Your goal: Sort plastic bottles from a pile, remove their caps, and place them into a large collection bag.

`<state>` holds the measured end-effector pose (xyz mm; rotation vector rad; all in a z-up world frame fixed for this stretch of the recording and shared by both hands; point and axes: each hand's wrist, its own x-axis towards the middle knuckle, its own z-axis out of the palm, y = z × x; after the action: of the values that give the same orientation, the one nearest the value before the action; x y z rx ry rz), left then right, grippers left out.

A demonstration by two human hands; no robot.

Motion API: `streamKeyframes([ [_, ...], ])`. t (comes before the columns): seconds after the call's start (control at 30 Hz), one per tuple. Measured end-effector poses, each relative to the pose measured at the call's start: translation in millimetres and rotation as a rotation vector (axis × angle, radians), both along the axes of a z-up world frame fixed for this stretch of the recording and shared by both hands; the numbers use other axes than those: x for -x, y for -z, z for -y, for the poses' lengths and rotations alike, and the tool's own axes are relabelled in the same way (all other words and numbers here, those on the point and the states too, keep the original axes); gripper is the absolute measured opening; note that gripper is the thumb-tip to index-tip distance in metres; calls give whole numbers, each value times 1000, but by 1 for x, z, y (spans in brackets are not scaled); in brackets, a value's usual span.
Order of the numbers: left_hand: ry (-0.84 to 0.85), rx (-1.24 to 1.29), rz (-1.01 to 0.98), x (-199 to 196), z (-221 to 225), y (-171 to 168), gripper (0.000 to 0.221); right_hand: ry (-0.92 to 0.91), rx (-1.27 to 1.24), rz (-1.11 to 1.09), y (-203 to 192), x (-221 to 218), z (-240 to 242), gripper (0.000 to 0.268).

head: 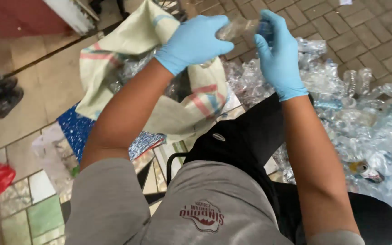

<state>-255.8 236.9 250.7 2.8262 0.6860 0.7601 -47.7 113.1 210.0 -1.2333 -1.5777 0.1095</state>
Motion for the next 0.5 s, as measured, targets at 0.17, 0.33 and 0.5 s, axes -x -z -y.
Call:
streamKeyframes([
  [0.17,-217,49,-51,106,19,-25,39,-168,24,31,-13,75,-31,51],
  [0.33,-244,67,37,169,21,-21,48,-331,51,18,5,126,-53,58],
  [0.5,-448,-197,-44,207,-20,22,74,-425,207,131,14,120,-51,75],
])
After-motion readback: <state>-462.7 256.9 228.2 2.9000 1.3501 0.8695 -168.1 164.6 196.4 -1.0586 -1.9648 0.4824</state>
